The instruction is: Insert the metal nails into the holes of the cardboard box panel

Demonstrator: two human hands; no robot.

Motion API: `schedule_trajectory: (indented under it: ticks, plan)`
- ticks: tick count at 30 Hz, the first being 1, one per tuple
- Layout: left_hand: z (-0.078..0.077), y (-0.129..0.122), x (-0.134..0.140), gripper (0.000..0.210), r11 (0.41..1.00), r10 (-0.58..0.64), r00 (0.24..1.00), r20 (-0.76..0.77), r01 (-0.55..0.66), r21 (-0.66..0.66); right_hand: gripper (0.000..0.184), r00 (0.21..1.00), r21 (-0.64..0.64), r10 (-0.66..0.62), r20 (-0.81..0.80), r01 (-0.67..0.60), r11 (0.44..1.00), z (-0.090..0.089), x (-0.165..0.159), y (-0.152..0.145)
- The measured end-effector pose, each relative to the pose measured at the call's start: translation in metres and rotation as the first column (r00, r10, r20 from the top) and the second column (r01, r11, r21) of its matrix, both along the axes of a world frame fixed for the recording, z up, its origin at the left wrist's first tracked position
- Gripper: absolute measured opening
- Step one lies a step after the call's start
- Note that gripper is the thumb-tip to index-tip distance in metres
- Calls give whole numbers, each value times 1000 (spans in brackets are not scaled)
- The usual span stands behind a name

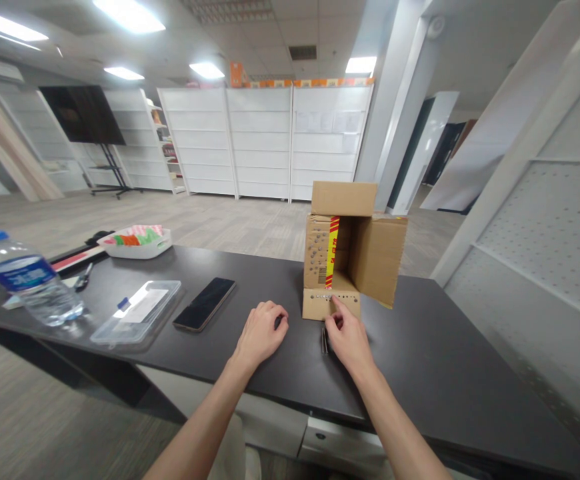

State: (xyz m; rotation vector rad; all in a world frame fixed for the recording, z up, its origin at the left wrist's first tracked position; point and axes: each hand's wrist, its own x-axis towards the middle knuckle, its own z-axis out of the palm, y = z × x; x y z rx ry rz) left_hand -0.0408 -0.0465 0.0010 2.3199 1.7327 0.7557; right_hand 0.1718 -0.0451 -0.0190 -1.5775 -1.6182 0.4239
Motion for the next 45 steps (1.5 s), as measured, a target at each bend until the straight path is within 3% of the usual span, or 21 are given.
schedule_trajectory:
  ticks: [10, 23, 32, 39, 45]
  plan:
    - [0, 0, 0, 17, 1000, -2, 1000, 1, 2, 6, 57, 1000, 6, -6, -9, 6, 1000, -1, 0, 1]
    - [2, -3, 2, 26, 999, 8, 999, -53, -5, 54, 32, 999, 80, 29, -27, -27, 996, -4, 2, 2]
    - [9, 6, 8, 24, 996, 70, 975, -210, -81, -46, 25, 998, 94, 54, -18, -52, 994, -4, 1, 2]
    - [21, 33, 24, 26, 980, 141, 940, -310, -177, -91, 24, 999, 96, 50, 11, -51, 994, -3, 1, 2]
    - [18, 45, 28, 36, 948, 220, 909, -353, -285, -145, 23, 999, 82, 52, 9, -53, 995, -3, 1, 3]
